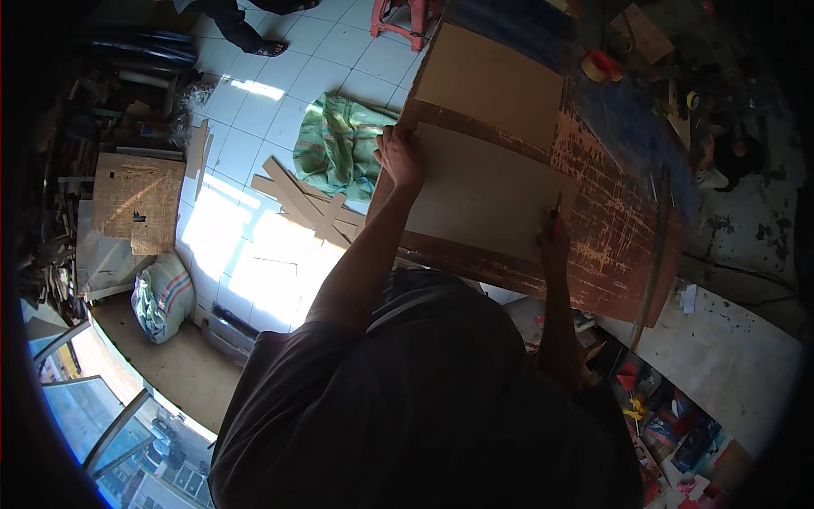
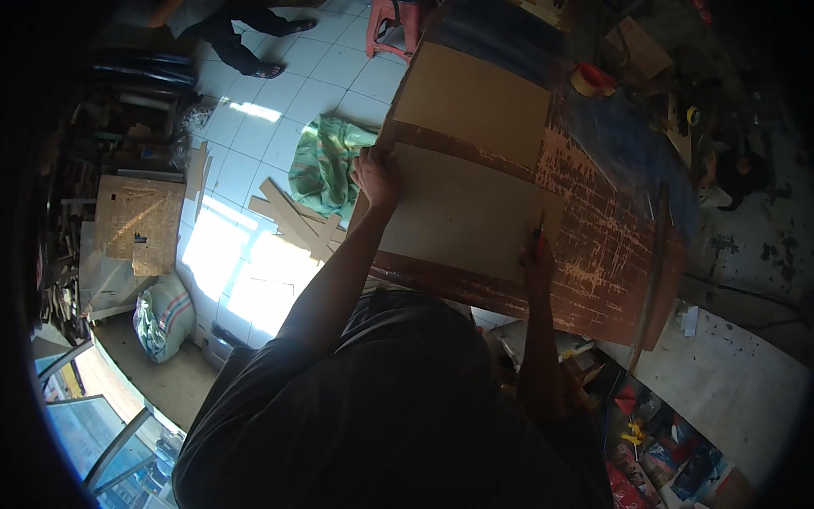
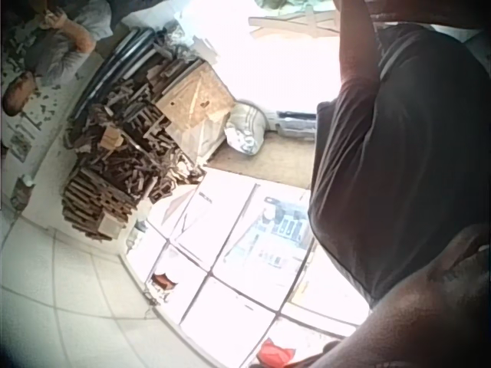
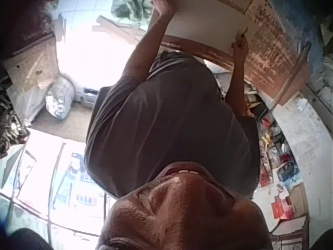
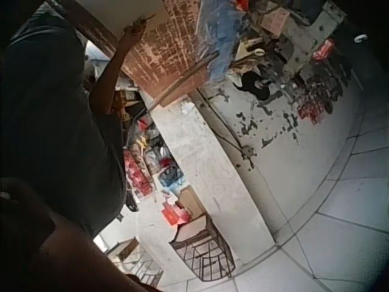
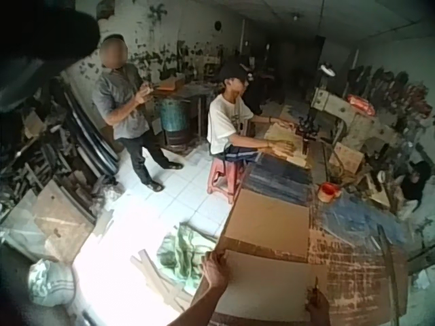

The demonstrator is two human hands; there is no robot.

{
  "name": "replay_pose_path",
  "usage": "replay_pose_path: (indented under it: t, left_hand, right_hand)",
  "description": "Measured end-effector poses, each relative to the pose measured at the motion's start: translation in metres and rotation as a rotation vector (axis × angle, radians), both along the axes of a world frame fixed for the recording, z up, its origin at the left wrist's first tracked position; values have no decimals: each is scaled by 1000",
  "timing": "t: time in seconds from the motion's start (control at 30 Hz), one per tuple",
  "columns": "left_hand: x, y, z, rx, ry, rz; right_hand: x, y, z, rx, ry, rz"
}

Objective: The person aligns two boards on a table and uses a utility knife to cut along the edge of one board to trim the other.

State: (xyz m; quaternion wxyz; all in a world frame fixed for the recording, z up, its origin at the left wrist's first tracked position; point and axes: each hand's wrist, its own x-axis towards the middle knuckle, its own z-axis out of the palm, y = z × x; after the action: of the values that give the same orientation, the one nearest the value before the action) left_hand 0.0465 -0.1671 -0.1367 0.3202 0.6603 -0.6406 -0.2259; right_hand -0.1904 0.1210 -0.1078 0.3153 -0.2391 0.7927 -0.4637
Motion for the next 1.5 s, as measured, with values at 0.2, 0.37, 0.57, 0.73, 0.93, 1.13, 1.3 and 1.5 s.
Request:
replay_pose_path:
  t: [0.2,0.37,0.57,0.73,0.93,1.13,1.3,1.5]
  left_hand:
    - [1,1,0,6,-11,4]
    - [0,1,3,10,-17,-5]
    - [3,-2,9,44,-30,-25]
    - [32,-17,2,18,138,-173]
    - [94,32,9,-28,154,-369]
    - [130,100,24,221,163,-372]
    - [130,115,19,170,121,-289]
    - [132,126,9,180,92,-242]
  right_hand:
    - [-1,-1,2,-61,-76,48]
    - [0,1,0,-10,-50,18]
    - [9,-7,5,49,71,22]
    - [5,-8,-3,13,63,38]
    - [-1,-2,-13,4,122,70]
    - [-2,-1,-10,-10,85,67]
    - [-3,0,-16,-24,46,-3]
    - [-4,3,-18,38,88,31]
